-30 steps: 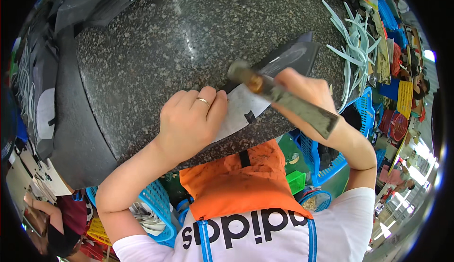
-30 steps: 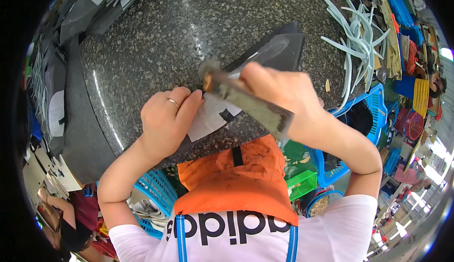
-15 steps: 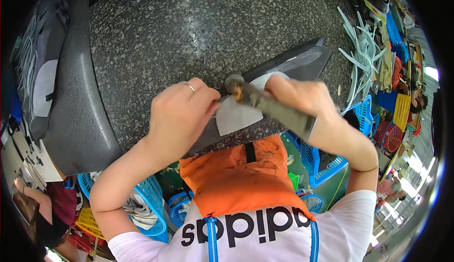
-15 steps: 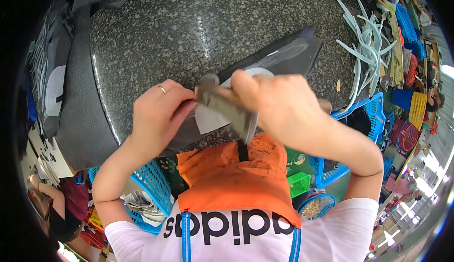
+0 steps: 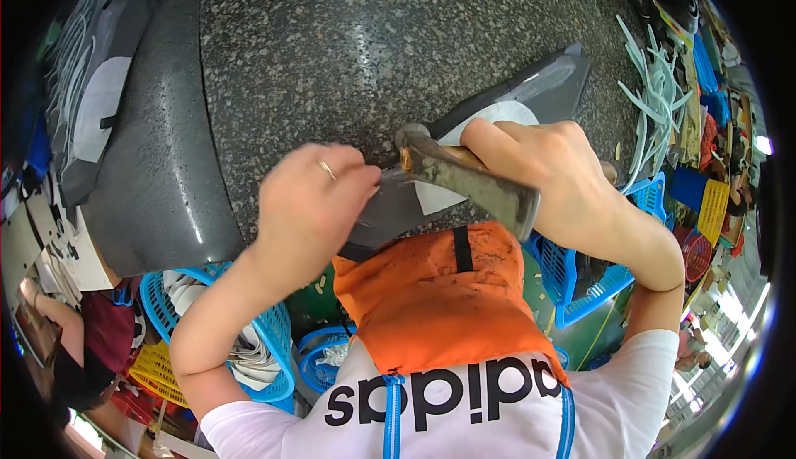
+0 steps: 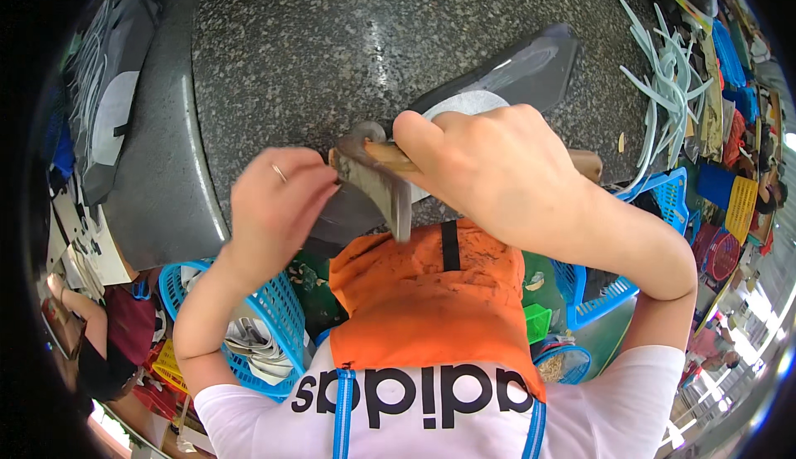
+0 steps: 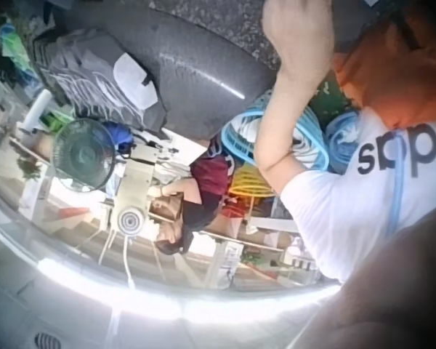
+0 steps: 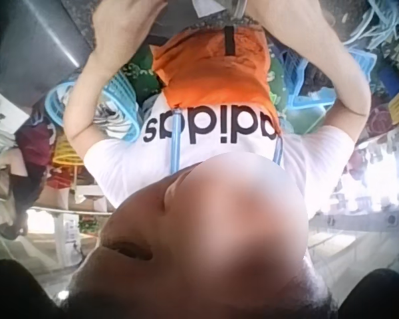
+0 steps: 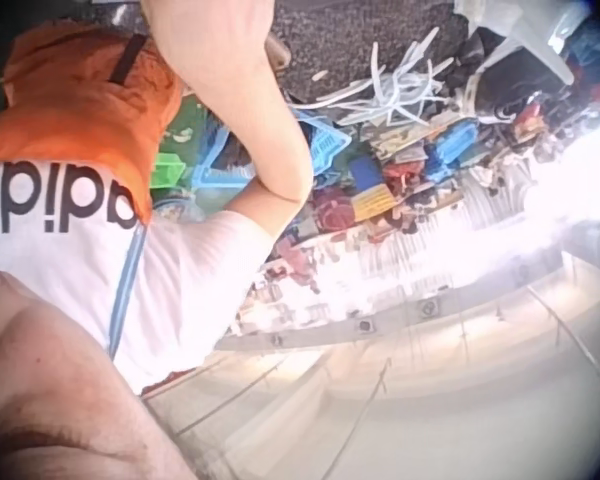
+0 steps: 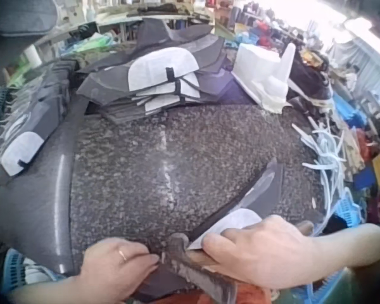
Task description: The person folds the edges of shoe upper components and hammers them flat with a hammer on a workbench, then stacks the finished pieces.
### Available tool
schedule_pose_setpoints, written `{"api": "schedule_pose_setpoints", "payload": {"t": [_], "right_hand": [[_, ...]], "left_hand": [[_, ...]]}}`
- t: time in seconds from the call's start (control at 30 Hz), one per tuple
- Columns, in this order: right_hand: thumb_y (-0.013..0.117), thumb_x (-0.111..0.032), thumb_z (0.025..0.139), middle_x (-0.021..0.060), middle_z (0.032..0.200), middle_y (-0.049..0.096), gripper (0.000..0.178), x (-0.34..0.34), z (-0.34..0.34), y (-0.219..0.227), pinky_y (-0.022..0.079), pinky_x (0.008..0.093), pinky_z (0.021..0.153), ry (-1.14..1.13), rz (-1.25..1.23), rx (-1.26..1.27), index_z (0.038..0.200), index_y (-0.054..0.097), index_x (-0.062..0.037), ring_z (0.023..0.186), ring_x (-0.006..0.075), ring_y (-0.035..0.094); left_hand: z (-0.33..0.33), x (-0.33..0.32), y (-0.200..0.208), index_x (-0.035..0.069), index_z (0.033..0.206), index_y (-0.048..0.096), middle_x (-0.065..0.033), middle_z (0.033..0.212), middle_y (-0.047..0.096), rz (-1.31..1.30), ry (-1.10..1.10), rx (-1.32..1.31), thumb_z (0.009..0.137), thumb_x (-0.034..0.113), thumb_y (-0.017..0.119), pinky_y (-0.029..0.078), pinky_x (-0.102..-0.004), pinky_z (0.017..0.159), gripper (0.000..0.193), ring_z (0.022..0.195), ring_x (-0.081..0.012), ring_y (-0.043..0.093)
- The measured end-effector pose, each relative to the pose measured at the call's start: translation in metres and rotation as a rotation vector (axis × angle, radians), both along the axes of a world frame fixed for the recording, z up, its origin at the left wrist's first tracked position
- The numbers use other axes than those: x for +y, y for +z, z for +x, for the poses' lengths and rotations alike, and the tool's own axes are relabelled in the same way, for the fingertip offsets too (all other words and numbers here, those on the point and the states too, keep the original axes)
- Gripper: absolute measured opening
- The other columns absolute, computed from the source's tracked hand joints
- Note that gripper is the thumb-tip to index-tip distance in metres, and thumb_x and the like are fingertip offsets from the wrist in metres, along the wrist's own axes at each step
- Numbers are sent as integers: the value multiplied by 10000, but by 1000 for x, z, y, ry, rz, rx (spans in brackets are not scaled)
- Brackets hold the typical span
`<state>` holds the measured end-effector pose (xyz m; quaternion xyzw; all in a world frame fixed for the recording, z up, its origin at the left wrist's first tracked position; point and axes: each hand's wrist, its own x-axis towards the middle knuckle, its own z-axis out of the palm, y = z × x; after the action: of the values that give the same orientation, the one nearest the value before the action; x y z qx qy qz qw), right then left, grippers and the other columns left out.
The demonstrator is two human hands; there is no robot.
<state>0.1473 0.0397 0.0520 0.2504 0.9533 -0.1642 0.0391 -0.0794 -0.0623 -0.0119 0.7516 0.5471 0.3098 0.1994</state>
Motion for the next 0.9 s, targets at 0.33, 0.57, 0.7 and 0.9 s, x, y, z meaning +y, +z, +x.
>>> {"api": "schedule_pose_setpoints", "payload": {"t": [0.33,0.57,0.7,0.9], "right_hand": [[624,-249,881,65,555,579,225,-17,-14,-13,463,388,407,101,29,41,810,504,-72,480,273,612],[608,-337,923,77,496,541,316,-13,-23,-11,453,383,385,67,-22,236,791,515,-65,431,284,587],[596,-366,936,78,469,520,333,-10,-29,-16,458,378,387,53,-41,250,798,544,-68,416,277,580],[612,-349,925,83,606,587,305,-2,-21,-12,476,375,446,1,-66,310,806,537,-79,509,269,615]], "left_hand": [[-5,-28,-4,65,884,678,-47,940,616,196,14,187,643,82,796,481,-345,663,268,806,-235,602],[-2,-47,-10,55,819,672,-50,889,626,164,238,122,635,27,805,475,-367,746,229,849,-260,593],[1,-48,-18,14,827,667,-60,911,622,299,183,196,649,19,785,502,-373,688,214,816,-268,609],[6,-42,18,7,953,658,-139,1020,599,79,56,407,720,124,754,535,-386,742,278,879,-298,617]]}}
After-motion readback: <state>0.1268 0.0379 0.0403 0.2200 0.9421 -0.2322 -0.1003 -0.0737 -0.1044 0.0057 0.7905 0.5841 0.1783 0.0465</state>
